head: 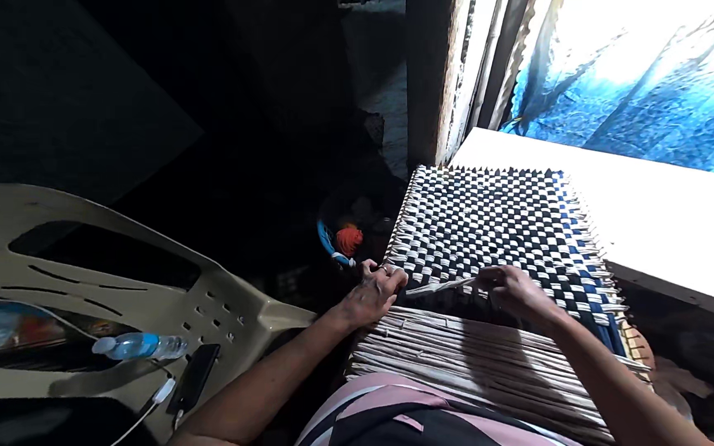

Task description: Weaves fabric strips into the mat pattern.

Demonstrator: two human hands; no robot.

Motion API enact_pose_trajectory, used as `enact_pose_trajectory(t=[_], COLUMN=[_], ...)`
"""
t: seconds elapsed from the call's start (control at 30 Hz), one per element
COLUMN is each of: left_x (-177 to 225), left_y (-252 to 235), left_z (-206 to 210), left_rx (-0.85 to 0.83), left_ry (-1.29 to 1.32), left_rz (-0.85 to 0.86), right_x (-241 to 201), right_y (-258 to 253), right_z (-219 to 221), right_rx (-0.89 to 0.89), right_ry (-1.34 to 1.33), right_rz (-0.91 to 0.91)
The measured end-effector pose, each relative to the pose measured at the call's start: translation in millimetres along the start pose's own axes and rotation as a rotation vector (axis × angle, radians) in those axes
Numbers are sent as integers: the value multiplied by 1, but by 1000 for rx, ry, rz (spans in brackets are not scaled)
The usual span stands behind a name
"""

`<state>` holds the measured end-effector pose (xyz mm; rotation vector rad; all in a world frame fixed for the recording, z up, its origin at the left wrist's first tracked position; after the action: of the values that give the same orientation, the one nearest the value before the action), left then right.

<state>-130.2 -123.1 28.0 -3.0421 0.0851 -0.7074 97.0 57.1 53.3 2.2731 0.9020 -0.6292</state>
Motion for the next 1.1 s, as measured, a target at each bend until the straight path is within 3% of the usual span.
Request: enact_pose_trajectory(t=[0.13, 0.27, 0.37, 0.53, 0.67, 0.73, 0.87, 1.1], left_x=[-17, -39, -40, -26, -13, -16, -38, -53], left_y=[10, 19, 19, 5, -6, -8, -12, -22], left_z=[-4, -18, -25, -10, -3, -2, -19, -30], left_rx=[177, 449, 352, 116, -11, 26, 221, 105], left_ry=[275, 526, 359, 65, -130, -118, 326, 475], left_rz=[49, -75, -163, -106, -99, -80, -169, -433], right_x=[42, 89, 90, 79, 47, 43, 80, 95], right_y=[29, 65, 81, 101, 114, 113, 89, 71], right_z=[-52, -78, -70, -68, -67, -73, -82, -61], right_rx=[187, 195, 59, -192, -384, -303, -94, -76], right_ry=[-139, -234, -263, -482, -422, -377, -323, -267], right_rz=[72, 72, -1, -215, -461, -379, -152, -115])
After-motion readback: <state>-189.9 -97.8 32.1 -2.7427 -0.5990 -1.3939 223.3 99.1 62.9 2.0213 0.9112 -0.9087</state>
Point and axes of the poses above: each hand's wrist, its own y-axis away from the middle knuckle, its own z-axis out of the palm, x = y × z, the point moved 3 cm from there along -y, towards the middle knuckle
